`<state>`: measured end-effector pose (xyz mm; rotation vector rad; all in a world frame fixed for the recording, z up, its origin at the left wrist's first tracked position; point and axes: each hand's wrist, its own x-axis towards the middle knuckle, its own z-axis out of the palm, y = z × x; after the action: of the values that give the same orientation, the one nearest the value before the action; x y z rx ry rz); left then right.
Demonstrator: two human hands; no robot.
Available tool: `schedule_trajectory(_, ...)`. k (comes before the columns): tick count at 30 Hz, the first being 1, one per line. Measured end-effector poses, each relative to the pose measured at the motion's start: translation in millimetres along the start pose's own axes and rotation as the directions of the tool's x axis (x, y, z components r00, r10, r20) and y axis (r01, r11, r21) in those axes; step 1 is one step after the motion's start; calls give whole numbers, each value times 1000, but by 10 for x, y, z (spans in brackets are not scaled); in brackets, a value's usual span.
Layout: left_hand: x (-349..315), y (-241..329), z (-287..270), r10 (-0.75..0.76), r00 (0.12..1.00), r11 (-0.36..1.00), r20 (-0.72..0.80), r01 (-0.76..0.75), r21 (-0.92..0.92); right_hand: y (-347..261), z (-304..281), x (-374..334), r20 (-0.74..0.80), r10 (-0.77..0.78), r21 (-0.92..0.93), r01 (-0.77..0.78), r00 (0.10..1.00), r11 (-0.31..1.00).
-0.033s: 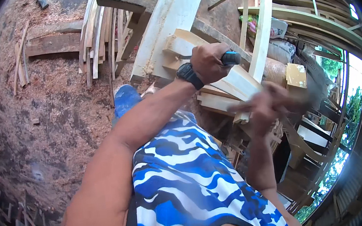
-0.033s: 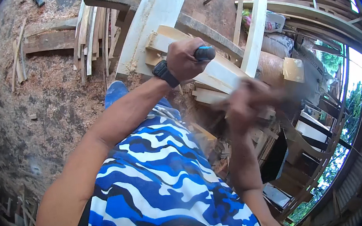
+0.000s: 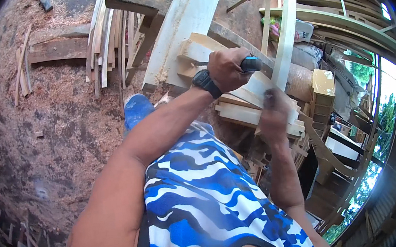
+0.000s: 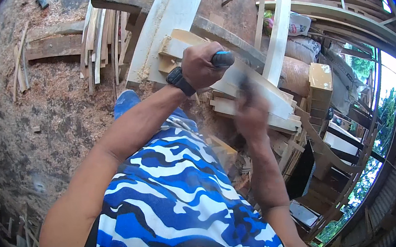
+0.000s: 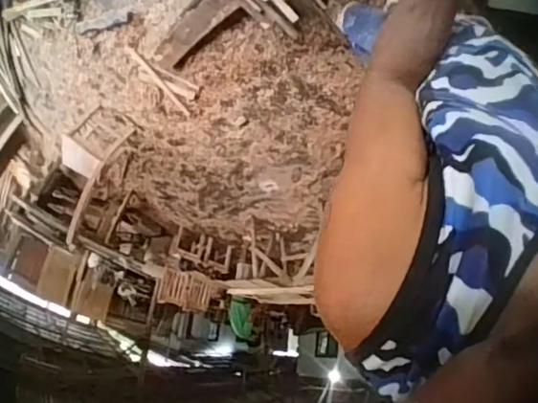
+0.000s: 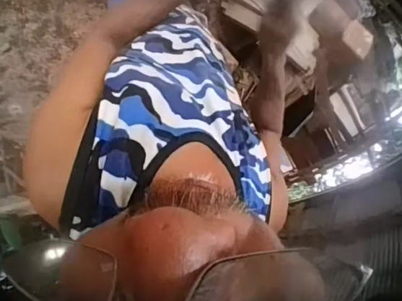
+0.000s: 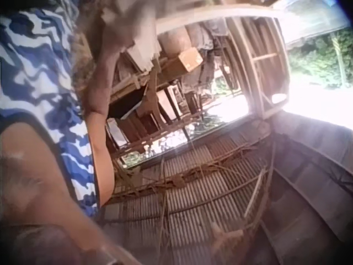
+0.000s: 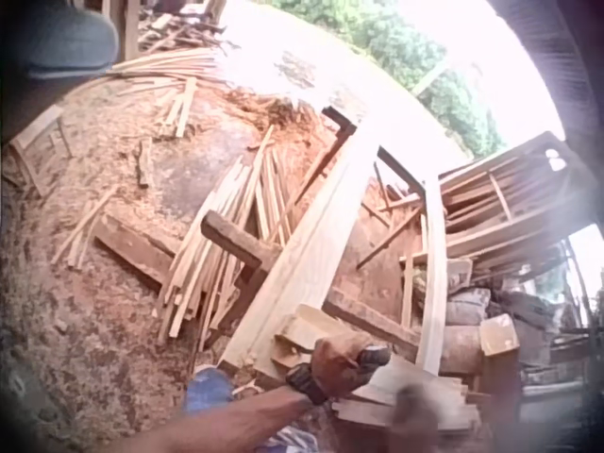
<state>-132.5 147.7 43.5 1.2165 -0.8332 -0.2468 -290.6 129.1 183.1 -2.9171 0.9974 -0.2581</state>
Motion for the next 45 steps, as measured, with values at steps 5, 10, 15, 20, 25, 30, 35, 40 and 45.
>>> schedule_trajectory(5, 18, -75, -32, -32, 999, 998, 16, 31, 56, -42, -361, 171, 130, 312, 197, -332, 941, 922)
schedule_trajectory(10, -9, -30, 9, -18, 1000, 998, 19, 17, 68, 261, 38, -139, -196, 397, 516, -250, 896, 820)
schedule_trajectory(15, 44, -90, 4, -17, 999, 993, 50, 11, 114, -6, -213, 159, 261, 354, -12, -364, 898, 931)
schedule_trajectory(20, -13, -117, 48, -4, 1000, 989, 30, 0, 147, -17, -260, 58, -140, 647, 736, -359, 749, 575)
schedule_trajectory(25, -17, -113, 26, -3, 995, 992, 96, -10, 129, 74, -19, -55, 204, 257, 65, -275, 945, 959)
schedule_trajectory(30, -33, -194, 85, 30, 998, 977, 48, -39, 212, -80, -278, 76, -51, 599, 692, -404, 799, 598)
schedule_trajectory(35, -83, -131, 141, 14, 993, 983, 117, -35, 181, 234, 266, -168, 262, 422, 99, -459, 868, 883)
schedule_trajectory(40, -76, -206, 166, 17, 994, 971, 108, -43, 236, 212, -118, -107, 13, 623, 608, -501, 782, 616)
schedule_trajectory(45, -63, -99, 84, 67, 984, 988, 163, -88, 125, 357, 509, -448, 56, 217, 12, -218, 974, 976)
